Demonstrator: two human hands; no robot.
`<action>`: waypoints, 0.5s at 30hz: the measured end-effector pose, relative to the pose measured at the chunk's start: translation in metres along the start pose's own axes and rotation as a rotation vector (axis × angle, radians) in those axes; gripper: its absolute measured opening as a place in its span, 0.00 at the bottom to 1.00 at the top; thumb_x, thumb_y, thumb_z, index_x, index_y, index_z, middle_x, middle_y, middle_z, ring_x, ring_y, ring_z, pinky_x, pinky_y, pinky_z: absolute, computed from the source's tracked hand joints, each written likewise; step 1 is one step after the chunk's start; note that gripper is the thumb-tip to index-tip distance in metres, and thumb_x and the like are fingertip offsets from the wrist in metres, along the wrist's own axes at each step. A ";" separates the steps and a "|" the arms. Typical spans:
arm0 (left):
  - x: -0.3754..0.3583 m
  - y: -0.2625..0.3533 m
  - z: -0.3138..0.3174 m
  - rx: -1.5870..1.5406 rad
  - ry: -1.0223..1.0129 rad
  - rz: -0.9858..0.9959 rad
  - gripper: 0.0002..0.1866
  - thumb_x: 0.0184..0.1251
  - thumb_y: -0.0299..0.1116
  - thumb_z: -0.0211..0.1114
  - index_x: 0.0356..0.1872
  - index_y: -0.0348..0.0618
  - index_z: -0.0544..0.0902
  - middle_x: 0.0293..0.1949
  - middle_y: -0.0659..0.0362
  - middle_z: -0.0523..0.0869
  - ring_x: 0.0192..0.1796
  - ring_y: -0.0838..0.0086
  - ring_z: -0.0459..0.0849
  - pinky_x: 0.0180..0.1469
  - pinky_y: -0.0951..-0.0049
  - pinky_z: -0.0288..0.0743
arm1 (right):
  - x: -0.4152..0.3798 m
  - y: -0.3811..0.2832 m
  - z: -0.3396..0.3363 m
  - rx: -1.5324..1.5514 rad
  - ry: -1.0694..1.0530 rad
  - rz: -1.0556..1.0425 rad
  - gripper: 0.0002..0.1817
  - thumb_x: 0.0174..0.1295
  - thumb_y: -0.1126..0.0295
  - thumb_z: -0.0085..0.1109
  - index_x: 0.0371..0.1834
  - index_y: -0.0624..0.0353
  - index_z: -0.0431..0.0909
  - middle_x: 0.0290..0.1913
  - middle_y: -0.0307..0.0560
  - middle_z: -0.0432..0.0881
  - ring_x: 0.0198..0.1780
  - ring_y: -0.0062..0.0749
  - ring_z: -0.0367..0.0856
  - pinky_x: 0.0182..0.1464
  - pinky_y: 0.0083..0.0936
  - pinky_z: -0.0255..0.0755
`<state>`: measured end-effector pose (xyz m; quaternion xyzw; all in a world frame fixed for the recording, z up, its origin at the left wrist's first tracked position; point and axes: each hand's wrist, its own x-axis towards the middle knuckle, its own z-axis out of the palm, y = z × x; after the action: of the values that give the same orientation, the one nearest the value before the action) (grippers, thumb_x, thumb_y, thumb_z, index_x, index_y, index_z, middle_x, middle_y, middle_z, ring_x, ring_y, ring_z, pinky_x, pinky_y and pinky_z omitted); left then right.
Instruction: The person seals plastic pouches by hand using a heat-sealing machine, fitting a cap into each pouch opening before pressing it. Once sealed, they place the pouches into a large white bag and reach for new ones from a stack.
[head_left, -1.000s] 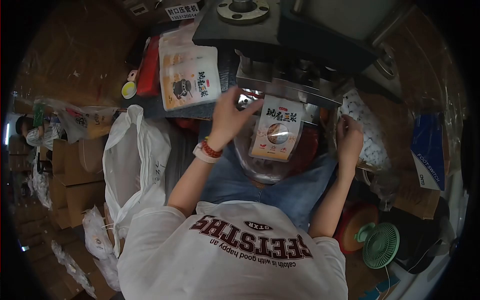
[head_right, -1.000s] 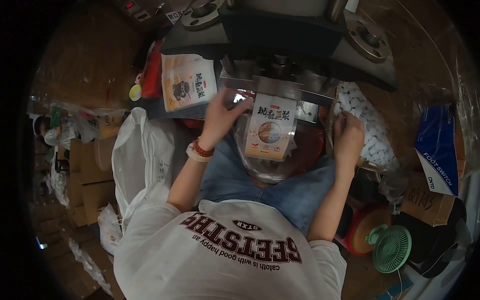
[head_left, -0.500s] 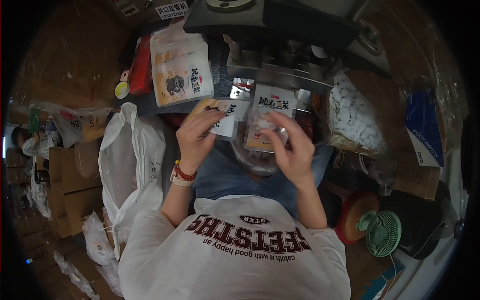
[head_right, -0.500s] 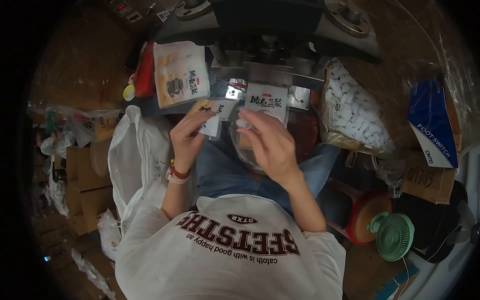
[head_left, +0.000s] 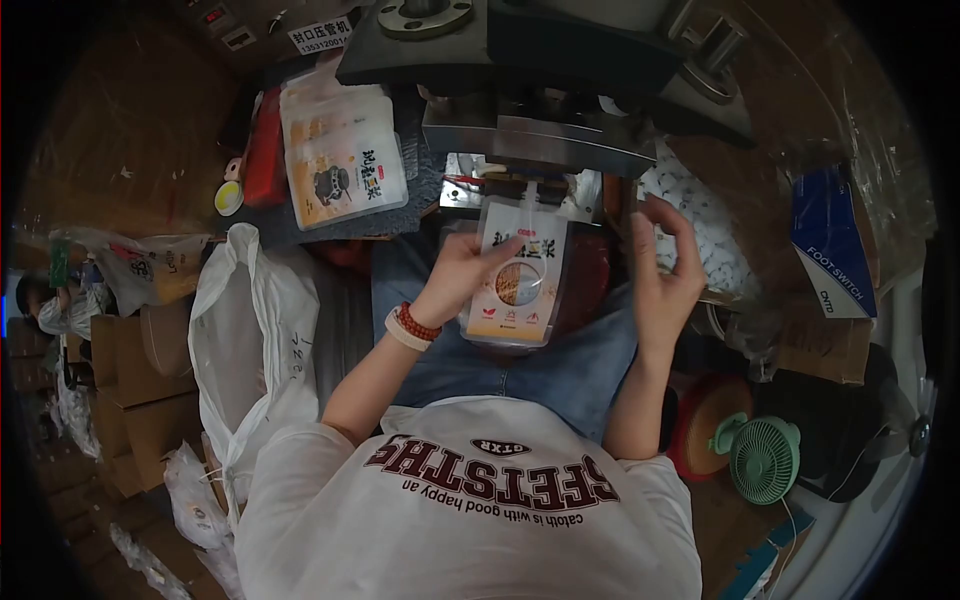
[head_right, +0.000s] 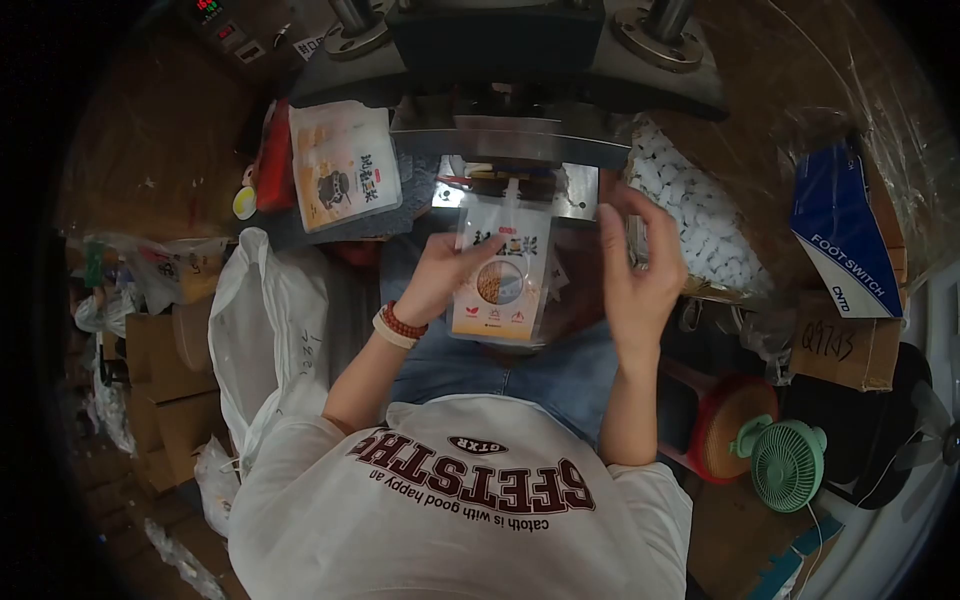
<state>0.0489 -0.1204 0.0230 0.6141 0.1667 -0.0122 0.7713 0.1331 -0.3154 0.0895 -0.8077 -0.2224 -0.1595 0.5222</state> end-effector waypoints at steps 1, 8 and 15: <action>0.008 0.004 0.001 -0.197 -0.008 -0.036 0.14 0.67 0.34 0.65 0.40 0.29 0.84 0.36 0.55 0.87 0.33 0.79 0.85 0.36 0.79 0.78 | 0.009 0.011 -0.007 -0.119 0.053 -0.037 0.13 0.60 0.71 0.62 0.47 0.61 0.79 0.47 0.51 0.81 0.44 0.41 0.80 0.51 0.28 0.71; 0.038 0.009 -0.002 -0.360 -0.013 -0.093 0.16 0.66 0.32 0.64 0.47 0.29 0.80 0.43 0.53 0.85 0.42 0.75 0.84 0.44 0.75 0.79 | 0.023 0.093 0.007 -0.697 -0.151 0.072 0.13 0.57 0.73 0.60 0.46 0.62 0.80 0.42 0.54 0.82 0.45 0.53 0.78 0.48 0.43 0.71; 0.010 0.025 -0.055 1.212 0.668 0.374 0.43 0.49 0.55 0.74 0.64 0.42 0.69 0.61 0.48 0.74 0.66 0.55 0.68 0.64 0.55 0.60 | 0.017 0.088 -0.013 -0.743 -0.240 0.060 0.13 0.54 0.74 0.60 0.43 0.64 0.79 0.39 0.59 0.82 0.43 0.54 0.79 0.46 0.43 0.72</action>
<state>0.0512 -0.0601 0.0334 0.9238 0.2497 0.2181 0.1915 0.1937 -0.3552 0.0356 -0.9608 -0.1851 -0.1181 0.1690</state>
